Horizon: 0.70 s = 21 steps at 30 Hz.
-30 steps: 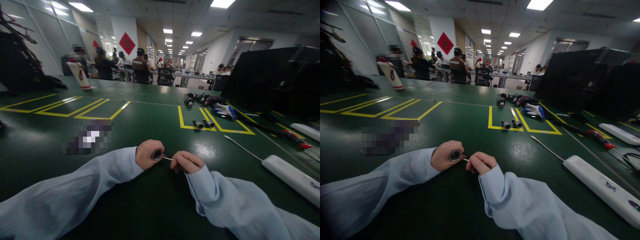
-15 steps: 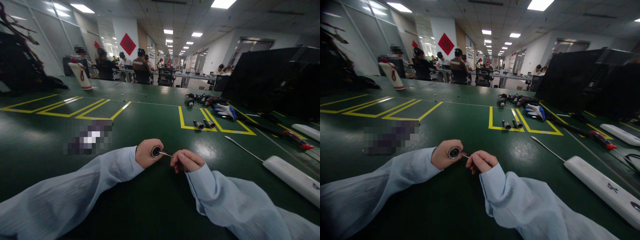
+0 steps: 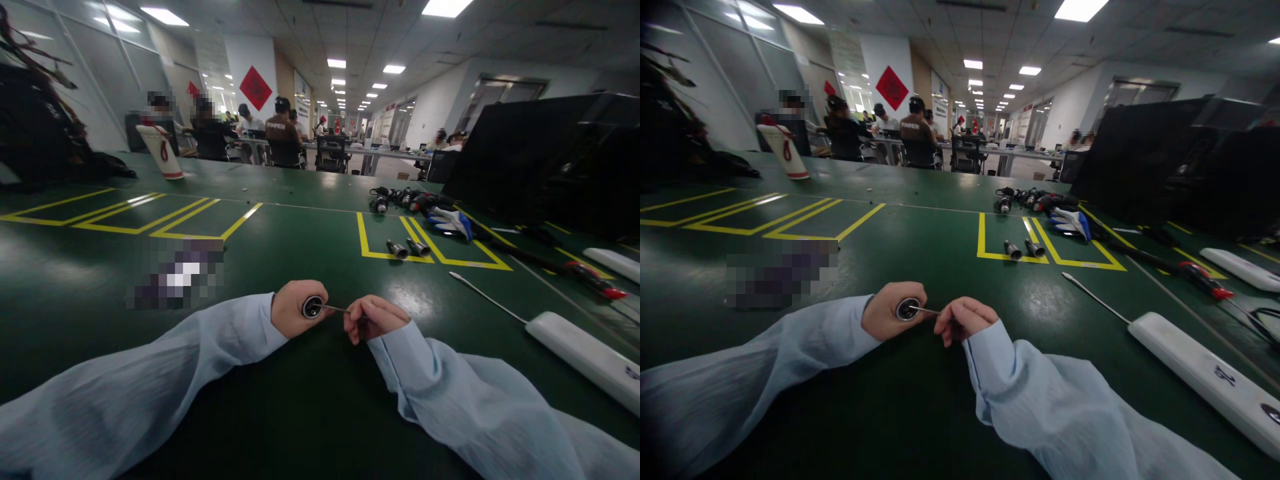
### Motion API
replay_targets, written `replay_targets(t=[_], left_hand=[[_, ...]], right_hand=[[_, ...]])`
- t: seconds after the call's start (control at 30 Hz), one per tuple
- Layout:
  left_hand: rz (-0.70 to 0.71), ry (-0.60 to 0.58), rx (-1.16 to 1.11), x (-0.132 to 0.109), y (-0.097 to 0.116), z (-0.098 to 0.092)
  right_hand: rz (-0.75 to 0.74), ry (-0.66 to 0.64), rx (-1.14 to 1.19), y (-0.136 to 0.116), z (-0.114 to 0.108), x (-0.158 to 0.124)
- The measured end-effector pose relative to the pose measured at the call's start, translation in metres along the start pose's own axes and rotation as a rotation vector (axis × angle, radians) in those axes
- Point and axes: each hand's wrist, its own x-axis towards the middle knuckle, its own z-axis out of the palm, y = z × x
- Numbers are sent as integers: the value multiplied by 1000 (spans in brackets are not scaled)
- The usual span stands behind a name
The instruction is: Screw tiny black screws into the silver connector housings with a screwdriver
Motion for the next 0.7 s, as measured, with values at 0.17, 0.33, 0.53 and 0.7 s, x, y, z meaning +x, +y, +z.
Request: replay_targets(t=[0.17,0.33,0.53,0.7], left_hand=[[10,-40,55,0,0,0],[70,-67,123,0,-2,1],[92,-88,98,0,-4,1],[15,-2,7,0,-3,0]], right_hand=[[-328,85,-639,-3,9,-13],[-401,91,-823,-6,16,-17],[-81,92,-432,-5,8,-12],[39,21,16,3,3,-3]])
